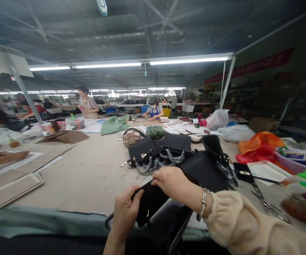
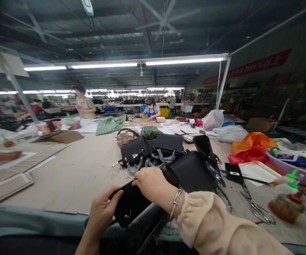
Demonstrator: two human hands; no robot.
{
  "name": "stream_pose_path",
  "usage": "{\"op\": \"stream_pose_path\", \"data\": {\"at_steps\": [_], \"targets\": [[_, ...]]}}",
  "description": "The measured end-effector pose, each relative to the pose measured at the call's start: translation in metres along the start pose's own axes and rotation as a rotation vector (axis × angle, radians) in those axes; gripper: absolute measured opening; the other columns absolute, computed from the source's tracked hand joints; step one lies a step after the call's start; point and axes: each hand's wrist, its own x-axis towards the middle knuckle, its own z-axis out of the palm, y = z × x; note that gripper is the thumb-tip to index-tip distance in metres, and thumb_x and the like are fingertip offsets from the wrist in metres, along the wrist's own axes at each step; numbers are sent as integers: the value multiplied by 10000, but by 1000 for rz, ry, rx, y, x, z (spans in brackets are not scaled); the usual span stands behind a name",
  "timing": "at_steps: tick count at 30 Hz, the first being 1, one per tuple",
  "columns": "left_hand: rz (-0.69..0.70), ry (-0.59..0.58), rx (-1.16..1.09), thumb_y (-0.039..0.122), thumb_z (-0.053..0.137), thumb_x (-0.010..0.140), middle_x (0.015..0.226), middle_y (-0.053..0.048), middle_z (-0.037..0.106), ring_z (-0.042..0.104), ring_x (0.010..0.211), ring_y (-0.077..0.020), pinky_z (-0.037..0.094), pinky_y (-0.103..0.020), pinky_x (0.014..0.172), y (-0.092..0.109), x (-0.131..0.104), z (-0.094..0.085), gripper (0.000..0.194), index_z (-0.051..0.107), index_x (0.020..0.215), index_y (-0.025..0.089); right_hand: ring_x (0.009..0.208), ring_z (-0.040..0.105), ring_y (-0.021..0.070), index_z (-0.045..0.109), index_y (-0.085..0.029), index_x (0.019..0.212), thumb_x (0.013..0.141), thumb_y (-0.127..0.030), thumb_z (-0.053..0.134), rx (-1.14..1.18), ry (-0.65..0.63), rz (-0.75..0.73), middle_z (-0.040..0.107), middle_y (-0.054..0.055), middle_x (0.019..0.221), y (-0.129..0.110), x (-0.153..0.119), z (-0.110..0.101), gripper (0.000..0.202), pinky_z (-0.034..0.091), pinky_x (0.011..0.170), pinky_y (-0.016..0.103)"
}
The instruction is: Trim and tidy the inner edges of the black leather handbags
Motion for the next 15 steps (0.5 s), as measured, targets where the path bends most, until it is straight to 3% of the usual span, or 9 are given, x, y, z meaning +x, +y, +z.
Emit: {"op": "stream_pose_path", "data": {"at_steps": [3, 6, 10, 15], "targets": [[-33, -81, 135, 309, 484, 847, 738, -1, 671, 603, 693, -154, 419, -222, 616, 6, -4, -21, 202, 651, 834, 196, 779, 635, 192, 678, -222, 803, 891, -366, 492, 10, -14, -1, 682, 39, 820, -17, 3, 1, 251, 438, 648, 248], [-39, -154, 215, 320, 485, 846, 774, -5, 688, 611, 733, -161, 419, -229, 646, 13, 4, -30, 215, 668, 854, 208, 775, 643, 206, 689, -204, 806, 879, -347, 508, 48, -13, 11, 687, 58, 814, -25, 10, 2, 242, 448, 643, 255], [-20, -161, 284, 310, 454, 860, 739, -13, 688, 606, 705, -155, 406, -232, 652, 16, 19, -21, 263, 686, 793, 207, 765, 653, 218, 709, -185, 807, 856, -347, 546, 80, -13, 30, 696, 79, 808, -23, 15, -2, 235, 457, 633, 257], [-2, -113, 388, 305, 423, 872, 611, 0, 598, 547, 613, -138, 353, -224, 581, 13, 28, -1, 294, 635, 704, 192, 832, 650, 210, 716, -251, 877, 831, -402, 569, 123, -28, 38, 711, 45, 847, -2, 12, -3, 216, 460, 672, 253]]}}
